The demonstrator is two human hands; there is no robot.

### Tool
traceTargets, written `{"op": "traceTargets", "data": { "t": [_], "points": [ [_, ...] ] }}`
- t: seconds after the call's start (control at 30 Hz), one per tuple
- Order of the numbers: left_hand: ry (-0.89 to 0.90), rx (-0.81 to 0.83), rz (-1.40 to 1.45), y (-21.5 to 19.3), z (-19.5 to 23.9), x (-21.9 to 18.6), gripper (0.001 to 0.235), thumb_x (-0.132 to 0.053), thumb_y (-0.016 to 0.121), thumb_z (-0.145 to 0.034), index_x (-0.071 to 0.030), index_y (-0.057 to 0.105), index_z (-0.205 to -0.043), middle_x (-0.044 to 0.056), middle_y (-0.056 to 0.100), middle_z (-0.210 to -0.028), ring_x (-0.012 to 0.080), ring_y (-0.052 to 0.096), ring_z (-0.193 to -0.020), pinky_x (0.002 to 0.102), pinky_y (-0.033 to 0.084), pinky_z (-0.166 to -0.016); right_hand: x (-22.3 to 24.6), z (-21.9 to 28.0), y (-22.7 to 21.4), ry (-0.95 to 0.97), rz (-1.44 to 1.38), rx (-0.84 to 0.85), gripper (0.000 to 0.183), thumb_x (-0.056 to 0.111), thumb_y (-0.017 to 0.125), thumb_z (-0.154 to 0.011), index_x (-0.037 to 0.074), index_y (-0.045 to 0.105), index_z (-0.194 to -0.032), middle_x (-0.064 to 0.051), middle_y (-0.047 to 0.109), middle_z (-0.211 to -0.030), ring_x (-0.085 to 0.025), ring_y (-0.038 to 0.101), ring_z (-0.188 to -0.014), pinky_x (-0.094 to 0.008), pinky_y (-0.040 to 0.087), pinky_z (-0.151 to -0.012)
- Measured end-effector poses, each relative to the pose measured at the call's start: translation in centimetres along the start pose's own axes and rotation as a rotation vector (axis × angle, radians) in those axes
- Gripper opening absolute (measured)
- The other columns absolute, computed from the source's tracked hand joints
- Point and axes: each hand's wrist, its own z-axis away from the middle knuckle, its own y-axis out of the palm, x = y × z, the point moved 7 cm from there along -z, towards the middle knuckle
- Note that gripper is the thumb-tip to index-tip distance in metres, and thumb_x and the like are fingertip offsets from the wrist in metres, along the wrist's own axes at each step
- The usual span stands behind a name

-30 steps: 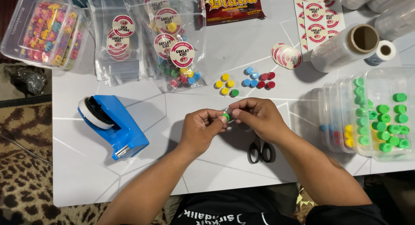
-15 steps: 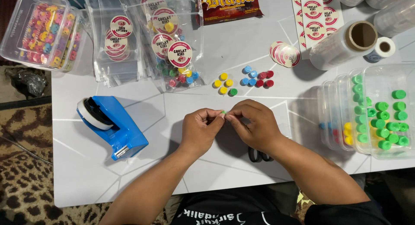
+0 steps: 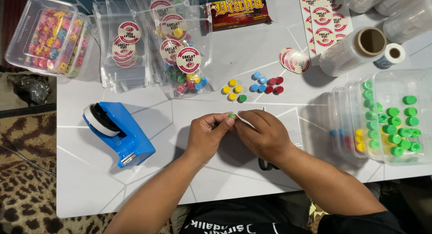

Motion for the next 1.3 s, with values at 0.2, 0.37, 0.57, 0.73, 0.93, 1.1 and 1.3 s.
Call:
{"op": "traceTargets", "data": {
  "t": [0.2,0.37,0.57,0.73,0.93,1.1,1.3],
  "points": [
    [0.009,-0.029,0.016,-0.6,-0.1,0.3,0.021,-0.015,0.077,-0.095,0.003,0.079,-0.104,0.013,0.076,-0.079,0.0134,0.066,-0.079,0.030,0.058,-0.078,0.1,-0.4,0.0,0.039,-0.105,-0.002,0.007,0.008,0.075,-0.090,0.006,0.079,-0.096,-0.011,0.071,-0.099,-0.024,0.071,-0.082,-0.033,0.061,-0.075],
    [0.073,-0.033,-0.056,-0.8,0.1,-1.3,0.019,-0.015,0.076,-0.095,0.002,0.080,-0.103,0.015,0.078,-0.081,0.0139,0.070,-0.080,0.031,0.060,-0.076,-2.6,-0.5,-0.7,0.432,-0.455,-0.005,0.019,0.010,0.078,-0.086,0.009,0.080,-0.106,-0.009,0.073,-0.100,-0.022,0.072,-0.080,-0.035,0.061,-0.071],
    [0.132,0.004,-0.144,0.3,1.1,-2.7,0.016,-0.013,0.075,-0.095,0.000,0.080,-0.103,0.014,0.080,-0.082,0.0143,0.074,-0.080,0.030,0.061,-0.076,-5.7,2.7,2.8,0.878,-0.913,0.144,0.024,0.009,0.074,-0.089,-0.004,0.077,-0.108,-0.018,0.074,-0.094,-0.021,0.070,-0.083,-0.036,0.058,-0.072],
    [0.211,0.017,-0.233,0.5,1.1,-3.0,0.014,-0.014,0.075,-0.095,-0.002,0.081,-0.101,0.014,0.080,-0.080,0.0157,0.075,-0.077,0.030,0.062,-0.071,-5.3,2.1,2.9,0.913,-0.917,0.254,0.018,0.007,0.080,-0.085,-0.005,0.079,-0.098,-0.018,0.076,-0.087,-0.025,0.073,-0.083,-0.039,0.057,-0.074],
    [0.245,0.002,-0.245,0.2,0.8,-2.8,0.013,-0.013,0.076,-0.094,-0.003,0.081,-0.100,0.015,0.081,-0.084,0.0168,0.076,-0.081,0.033,0.063,-0.073,-5.2,1.9,2.6,0.883,-0.845,0.303,0.011,0.010,0.079,-0.088,-0.001,0.078,-0.085,-0.014,0.077,-0.082,-0.027,0.073,-0.079,-0.039,0.056,-0.074],
    [0.147,0.109,-0.035,0.8,1.2,-1.9,0.035,-0.019,0.056,-0.103,0.000,0.069,-0.130,0.017,0.079,-0.097,0.0187,0.071,-0.098,0.037,0.063,-0.087,-6.3,2.7,2.8,0.873,-0.875,0.209,0.011,0.008,0.076,-0.089,-0.002,0.074,-0.083,-0.014,0.074,-0.083,-0.025,0.070,-0.076,-0.036,0.056,-0.068],
    [0.112,0.109,-0.100,-0.2,0.6,-1.0,0.018,-0.011,0.069,-0.094,0.003,0.074,-0.105,0.015,0.072,-0.079,0.0160,0.069,-0.081,0.033,0.064,-0.072,-6.6,2.7,2.3,0.904,-0.939,0.140,0.013,0.007,0.073,-0.092,-0.002,0.071,-0.083,-0.013,0.070,-0.082,-0.019,0.065,-0.074,-0.034,0.055,-0.066]
  ]
}}
